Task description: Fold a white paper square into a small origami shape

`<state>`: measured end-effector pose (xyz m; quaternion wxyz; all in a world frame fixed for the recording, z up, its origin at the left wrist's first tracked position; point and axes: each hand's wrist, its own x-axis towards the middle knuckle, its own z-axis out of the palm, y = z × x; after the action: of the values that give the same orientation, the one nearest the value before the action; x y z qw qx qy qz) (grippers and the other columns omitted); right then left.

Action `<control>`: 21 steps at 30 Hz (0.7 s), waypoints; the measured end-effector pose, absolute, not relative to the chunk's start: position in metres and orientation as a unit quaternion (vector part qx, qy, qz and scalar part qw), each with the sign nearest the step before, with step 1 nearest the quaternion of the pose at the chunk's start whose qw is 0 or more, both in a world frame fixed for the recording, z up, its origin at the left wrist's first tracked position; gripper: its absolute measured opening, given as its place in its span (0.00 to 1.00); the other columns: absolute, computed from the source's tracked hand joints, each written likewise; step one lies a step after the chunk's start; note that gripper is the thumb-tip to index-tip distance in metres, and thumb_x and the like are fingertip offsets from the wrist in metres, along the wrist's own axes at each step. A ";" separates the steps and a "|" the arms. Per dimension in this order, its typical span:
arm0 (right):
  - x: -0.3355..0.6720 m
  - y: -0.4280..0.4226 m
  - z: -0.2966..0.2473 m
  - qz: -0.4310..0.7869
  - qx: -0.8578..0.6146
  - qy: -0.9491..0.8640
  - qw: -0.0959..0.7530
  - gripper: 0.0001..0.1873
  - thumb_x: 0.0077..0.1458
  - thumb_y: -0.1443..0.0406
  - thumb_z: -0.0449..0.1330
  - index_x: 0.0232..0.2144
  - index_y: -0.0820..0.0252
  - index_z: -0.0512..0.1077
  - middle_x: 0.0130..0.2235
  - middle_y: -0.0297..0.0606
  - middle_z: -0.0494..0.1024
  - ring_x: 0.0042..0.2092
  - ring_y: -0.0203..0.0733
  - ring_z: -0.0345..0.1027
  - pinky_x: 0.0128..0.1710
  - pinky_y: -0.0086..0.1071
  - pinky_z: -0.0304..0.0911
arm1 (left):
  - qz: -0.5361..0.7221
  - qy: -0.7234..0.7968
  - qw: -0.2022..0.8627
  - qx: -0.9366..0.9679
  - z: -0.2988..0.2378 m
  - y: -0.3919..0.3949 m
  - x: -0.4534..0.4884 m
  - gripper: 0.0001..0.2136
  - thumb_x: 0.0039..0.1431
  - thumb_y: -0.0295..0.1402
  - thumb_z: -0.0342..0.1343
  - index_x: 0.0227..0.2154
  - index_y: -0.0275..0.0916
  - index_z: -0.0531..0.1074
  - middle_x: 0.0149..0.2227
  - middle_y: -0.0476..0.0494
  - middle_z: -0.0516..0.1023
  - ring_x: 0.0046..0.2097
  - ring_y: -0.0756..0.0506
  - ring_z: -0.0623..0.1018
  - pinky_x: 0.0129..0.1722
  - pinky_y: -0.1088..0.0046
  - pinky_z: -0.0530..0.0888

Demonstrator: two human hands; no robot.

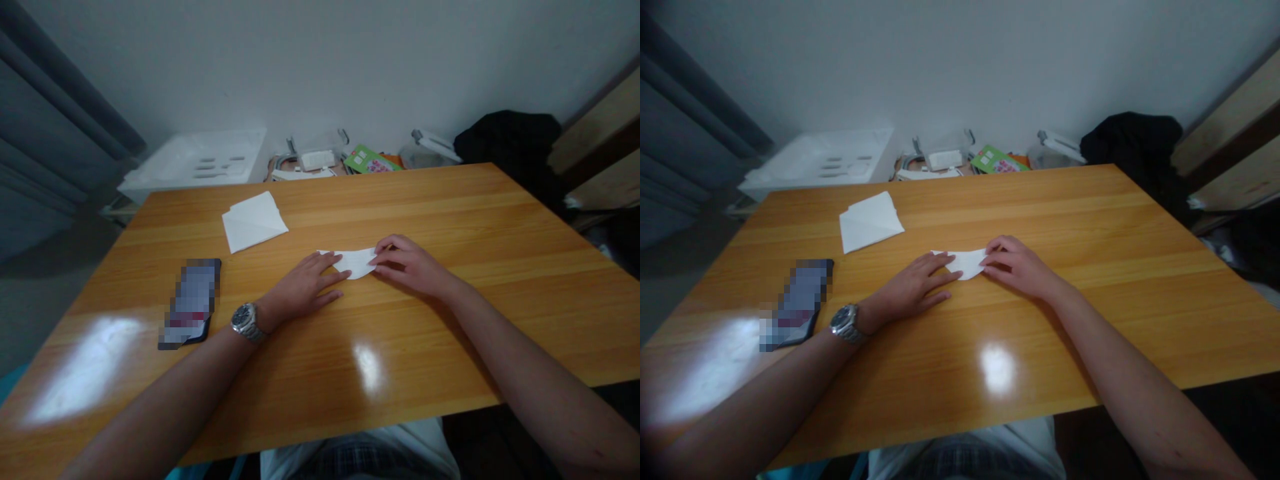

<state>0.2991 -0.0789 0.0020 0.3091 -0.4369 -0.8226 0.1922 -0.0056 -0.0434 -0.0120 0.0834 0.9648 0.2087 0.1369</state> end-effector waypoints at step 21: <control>0.284 -0.075 -0.005 0.176 -0.508 -0.791 0.292 0.06 0.65 0.62 0.60 0.38 0.56 0.76 0.39 0.40 0.77 0.41 0.45 0.71 0.43 0.38 0.66 | 0.105 0.154 0.100 0.977 -0.005 -0.054 0.002 0.22 0.71 0.46 0.49 0.64 0.46 0.66 0.66 0.40 0.68 0.66 0.36 0.67 0.66 0.50 0.60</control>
<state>0.2839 -0.0748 -0.0050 0.2915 -0.5078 -0.7913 0.1758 0.0023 -0.0536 -0.0046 0.0998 0.9774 0.1539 0.1047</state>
